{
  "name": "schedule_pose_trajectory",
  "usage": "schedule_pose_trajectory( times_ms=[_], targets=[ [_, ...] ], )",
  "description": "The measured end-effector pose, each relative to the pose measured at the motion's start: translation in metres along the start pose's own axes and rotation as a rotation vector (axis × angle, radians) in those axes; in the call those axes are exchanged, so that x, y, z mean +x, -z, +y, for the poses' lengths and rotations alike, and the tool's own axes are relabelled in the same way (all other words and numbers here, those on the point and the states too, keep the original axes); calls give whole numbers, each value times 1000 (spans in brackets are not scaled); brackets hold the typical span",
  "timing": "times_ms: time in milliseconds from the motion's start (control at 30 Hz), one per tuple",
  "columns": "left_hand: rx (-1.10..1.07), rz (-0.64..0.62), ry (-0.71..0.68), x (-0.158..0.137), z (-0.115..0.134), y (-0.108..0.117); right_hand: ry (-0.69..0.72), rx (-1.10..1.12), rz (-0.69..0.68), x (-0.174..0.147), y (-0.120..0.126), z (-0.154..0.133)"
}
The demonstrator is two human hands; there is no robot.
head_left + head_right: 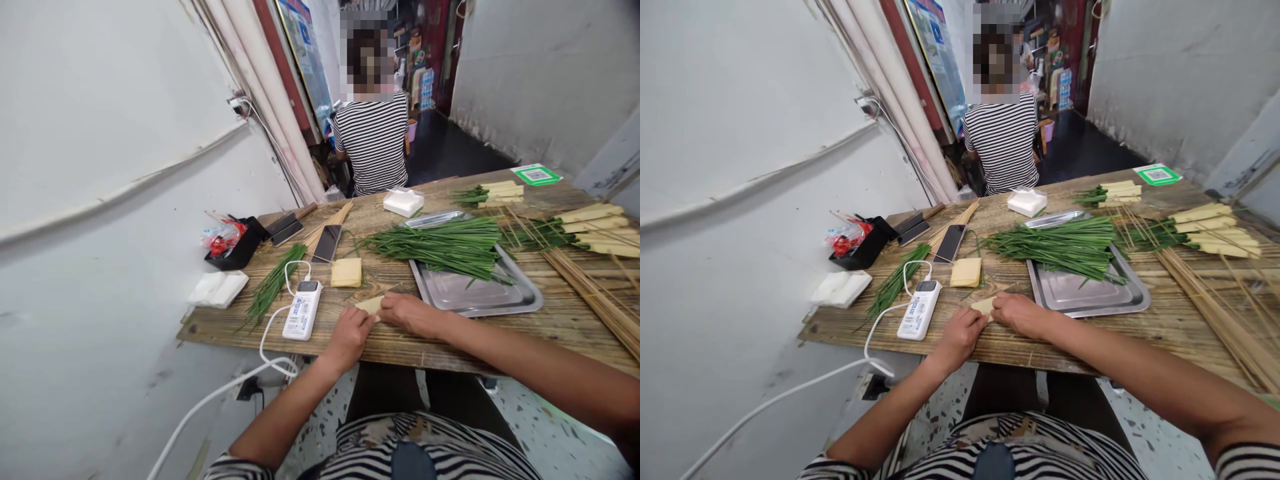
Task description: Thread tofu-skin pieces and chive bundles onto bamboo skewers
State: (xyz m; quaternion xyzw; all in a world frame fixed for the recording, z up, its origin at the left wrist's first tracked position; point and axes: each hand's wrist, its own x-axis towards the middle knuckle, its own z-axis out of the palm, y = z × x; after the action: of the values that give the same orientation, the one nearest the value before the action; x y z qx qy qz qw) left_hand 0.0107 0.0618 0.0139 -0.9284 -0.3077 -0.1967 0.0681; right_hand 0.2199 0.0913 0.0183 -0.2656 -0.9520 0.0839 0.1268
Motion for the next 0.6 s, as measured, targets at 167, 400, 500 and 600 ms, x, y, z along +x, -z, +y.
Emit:
schedule_pose_trajectory(
  times_ms=[167,400,500,600],
  targets=[
    [28,-69,47,3,1,5,-10,-209,-17,-7,5,-11],
    [33,-65,88,-1,4,2,26,-239,8,-3,6,-16],
    [22,-25,83,-6,2,-1,-19,-188,-24,0,6,-14],
    [-50,2,68,-8,-2,-1,-38,-122,-26,1,3,-10]
  ],
)
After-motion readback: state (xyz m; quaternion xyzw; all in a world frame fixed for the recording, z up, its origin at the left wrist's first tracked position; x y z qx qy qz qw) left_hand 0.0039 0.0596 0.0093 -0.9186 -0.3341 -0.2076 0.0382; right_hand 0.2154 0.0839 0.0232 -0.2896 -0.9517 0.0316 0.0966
